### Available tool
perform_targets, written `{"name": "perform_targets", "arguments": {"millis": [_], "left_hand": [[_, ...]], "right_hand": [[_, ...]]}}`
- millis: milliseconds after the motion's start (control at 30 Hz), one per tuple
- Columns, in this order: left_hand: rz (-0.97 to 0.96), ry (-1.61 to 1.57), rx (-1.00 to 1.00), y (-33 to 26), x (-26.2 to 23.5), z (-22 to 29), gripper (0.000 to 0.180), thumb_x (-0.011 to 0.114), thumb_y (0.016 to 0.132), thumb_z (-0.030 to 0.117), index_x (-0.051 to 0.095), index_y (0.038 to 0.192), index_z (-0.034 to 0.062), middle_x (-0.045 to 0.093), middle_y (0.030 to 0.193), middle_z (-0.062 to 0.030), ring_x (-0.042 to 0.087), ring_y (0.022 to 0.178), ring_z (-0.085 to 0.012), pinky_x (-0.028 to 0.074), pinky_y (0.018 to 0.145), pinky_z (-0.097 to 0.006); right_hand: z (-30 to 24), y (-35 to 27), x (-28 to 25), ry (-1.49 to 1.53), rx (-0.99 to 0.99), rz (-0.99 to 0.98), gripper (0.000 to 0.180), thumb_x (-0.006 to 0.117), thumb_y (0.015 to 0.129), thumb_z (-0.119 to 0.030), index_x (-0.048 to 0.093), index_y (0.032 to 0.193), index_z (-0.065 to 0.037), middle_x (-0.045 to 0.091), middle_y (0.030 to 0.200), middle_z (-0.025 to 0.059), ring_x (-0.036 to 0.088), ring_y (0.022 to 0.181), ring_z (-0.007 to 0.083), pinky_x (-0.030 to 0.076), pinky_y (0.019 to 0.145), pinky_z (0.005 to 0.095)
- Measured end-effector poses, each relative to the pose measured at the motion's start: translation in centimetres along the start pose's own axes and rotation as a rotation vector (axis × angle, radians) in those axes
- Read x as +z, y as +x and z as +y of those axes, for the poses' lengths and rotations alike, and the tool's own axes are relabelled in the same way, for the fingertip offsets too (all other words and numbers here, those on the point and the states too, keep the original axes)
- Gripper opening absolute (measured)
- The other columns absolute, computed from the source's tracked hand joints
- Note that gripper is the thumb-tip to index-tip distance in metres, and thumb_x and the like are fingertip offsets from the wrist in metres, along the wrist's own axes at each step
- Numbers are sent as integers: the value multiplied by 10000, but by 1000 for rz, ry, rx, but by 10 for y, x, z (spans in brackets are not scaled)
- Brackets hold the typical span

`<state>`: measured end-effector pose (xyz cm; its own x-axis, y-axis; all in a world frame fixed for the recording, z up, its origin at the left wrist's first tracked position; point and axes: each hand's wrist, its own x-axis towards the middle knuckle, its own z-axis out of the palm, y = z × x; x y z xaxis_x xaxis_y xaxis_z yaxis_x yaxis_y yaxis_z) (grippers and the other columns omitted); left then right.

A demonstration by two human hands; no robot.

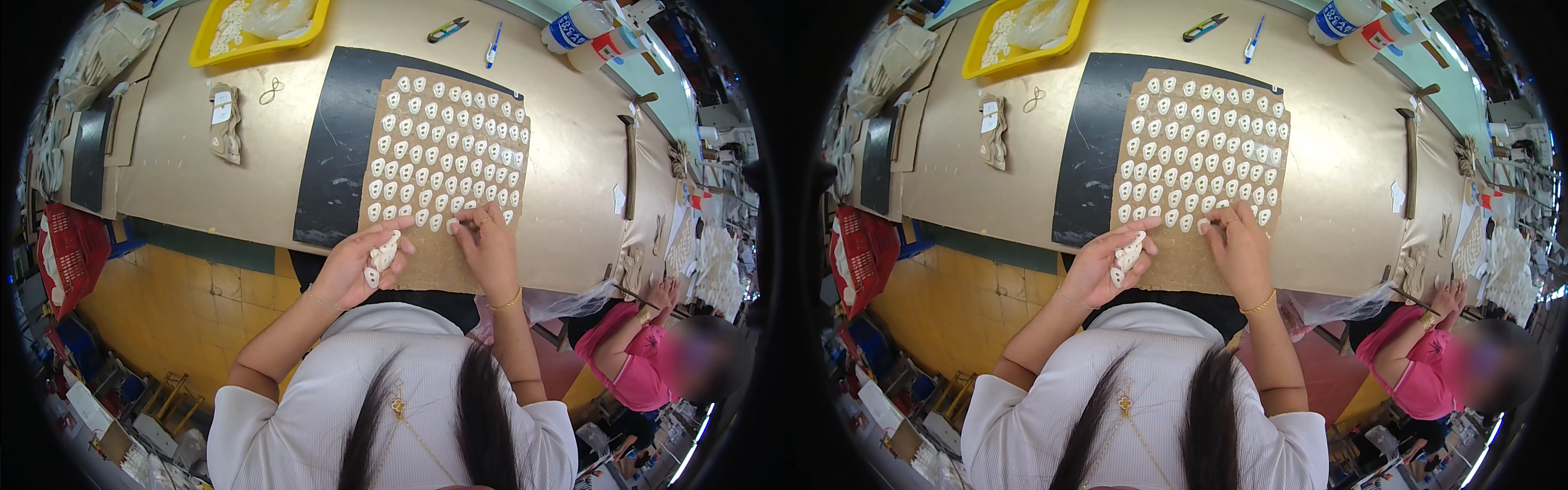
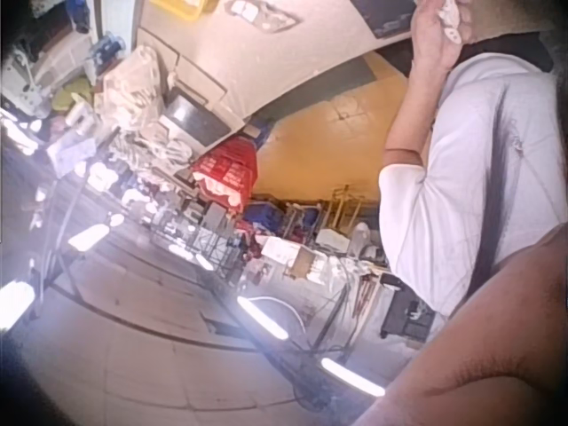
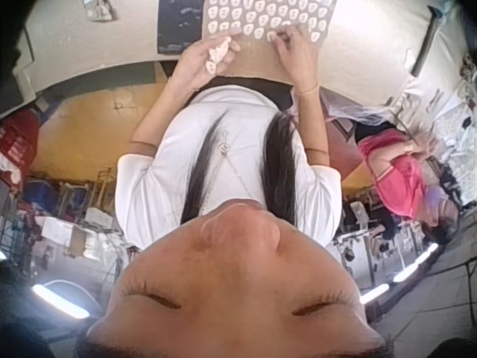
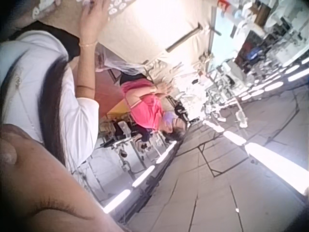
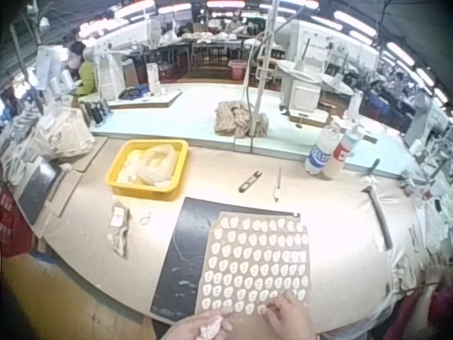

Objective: The person picks small white plastic pieces from a yellow tray and places them one by one into pre-cut slots on a cardboard sheet. The person continues this repetitive placement until the sheet is filled. Another person is visible working nearby at a separate station.

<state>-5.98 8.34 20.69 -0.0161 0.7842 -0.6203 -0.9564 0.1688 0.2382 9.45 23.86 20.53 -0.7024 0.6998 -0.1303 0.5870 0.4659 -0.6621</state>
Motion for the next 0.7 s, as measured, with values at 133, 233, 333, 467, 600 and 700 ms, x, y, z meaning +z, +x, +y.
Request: {"name": "perform_targets", "arguments": {"millis": [133, 233, 333, 467, 600, 700], "left_hand": [[-86, 92, -5, -2, -4, -1, 436, 466, 972, 178, 385, 1347, -28, 580, 857, -85, 481, 561, -105, 366, 396, -193], [-117, 203, -30, -2, -5, 1, 440, 517, 958, 197, 398, 1336, 4, 577, 840, -72, 447, 527, -74, 335, 393, -174], [-95, 352, 13, -2, -3, -4, 417, 566, 938, 213, 417, 1284, 35, 578, 813, -71, 424, 496, -59, 315, 394, -166], [-58, 423, 119, 1, 3, -18, 344, 595, 924, 213, 425, 1181, 61, 573, 739, -68, 401, 457, -52, 300, 394, -169], [-58, 384, 86, 0, -2, -14, 243, 589, 928, 196, 467, 1081, 50, 581, 701, -68, 407, 457, -53, 301, 399, -174], [-37, 417, 76, 3, -5, -16, 201, 575, 937, 203, 488, 1026, 45, 599, 726, -70, 408, 458, -52, 302, 401, -181]], "right_hand": [[-6, 4, -2, -39, -25, 50, 174, 692, 793, -80, 625, 940, -17, 540, 833, 82, 585, 739, 218, 471, 656, 295], [-3, 1, -4, 121, 4, -53, 253, 697, 800, -85, 607, 1027, -17, 582, 877, 52, 566, 734, 144, 460, 665, 255], [-4, -6, -6, 550, 115, -353, 315, 695, 816, -86, 600, 1108, -18, 610, 942, 25, 533, 745, 67, 446, 678, 218], [-25, -10, -3, 703, 126, -511, 268, 673, 842, -84, 640, 1101, -26, 623, 923, 14, 517, 719, 48, 443, 665, 212], [-7, -21, 1, 545, -74, -436, 264, 669, 842, -96, 652, 1101, -49, 628, 857, 35, 554, 696, 93, 457, 644, 234], [-4, -27, -9, 556, -44, -405, 262, 666, 844, -98, 652, 1102, -55, 617, 860, 43, 572, 727, 118, 464, 657, 245]]}}
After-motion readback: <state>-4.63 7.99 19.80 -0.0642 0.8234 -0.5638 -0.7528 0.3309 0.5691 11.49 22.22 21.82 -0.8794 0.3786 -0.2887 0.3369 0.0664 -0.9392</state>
